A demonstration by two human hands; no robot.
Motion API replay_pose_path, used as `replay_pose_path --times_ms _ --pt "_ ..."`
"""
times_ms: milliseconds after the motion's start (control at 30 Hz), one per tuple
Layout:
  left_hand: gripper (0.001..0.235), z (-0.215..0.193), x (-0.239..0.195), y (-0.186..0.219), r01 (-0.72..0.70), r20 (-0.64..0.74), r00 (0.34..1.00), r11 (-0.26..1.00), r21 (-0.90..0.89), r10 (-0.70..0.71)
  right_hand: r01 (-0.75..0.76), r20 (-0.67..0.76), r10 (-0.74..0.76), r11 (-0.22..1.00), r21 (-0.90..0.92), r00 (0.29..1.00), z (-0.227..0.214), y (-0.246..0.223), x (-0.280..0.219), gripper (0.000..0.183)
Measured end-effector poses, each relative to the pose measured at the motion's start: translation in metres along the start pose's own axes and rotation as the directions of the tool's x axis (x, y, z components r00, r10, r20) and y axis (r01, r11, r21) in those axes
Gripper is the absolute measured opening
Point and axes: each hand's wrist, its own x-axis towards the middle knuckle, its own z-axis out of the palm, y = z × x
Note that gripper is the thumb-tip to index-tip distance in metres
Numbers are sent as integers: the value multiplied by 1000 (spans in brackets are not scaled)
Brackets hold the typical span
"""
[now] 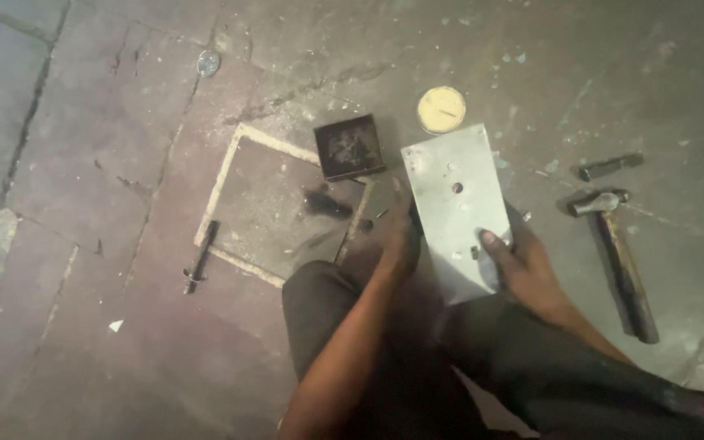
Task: The person assembles a metal component by placing small parts onto a larger metal plate and securing them using a hammer.
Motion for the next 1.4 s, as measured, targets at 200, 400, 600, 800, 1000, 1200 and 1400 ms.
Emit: replay_pose_path --times_ms 200,400,600,800,1000,1200,1400 --pt "66 6 -13 11 49 -93 995 984 172 -34 26 63 -19 992 -121 998 6 -1 -4 66" --pt "48 23 -19 19 168 -45 985 985 40 -166 -16 86 44 954 -298 995 4 0 -6 61" --pt "46 26 -18 26 212 25 977 975 -63 -210 -20 96 44 971 -237 994 -3 -9 -13 62" --pt "53 23 -20 18 143 -9 990 985 93 -142 -17 22 19 995 -94 1000 1 12 -14 64" --pt "52 22 -22 14 279 -123 955 958 68 -270 -90 -17 89 983 -162 996 0 28 -15 62" --pt "52 32 -29 26 182 -30 983 979 94 -179 -128 -44 120 932 -339 992 -7 17 -17 60" --pt "54 29 -24 24 213 -1 977 967 137 -215 -116 -37 110 942 -316 993 -9 28 -25 63"
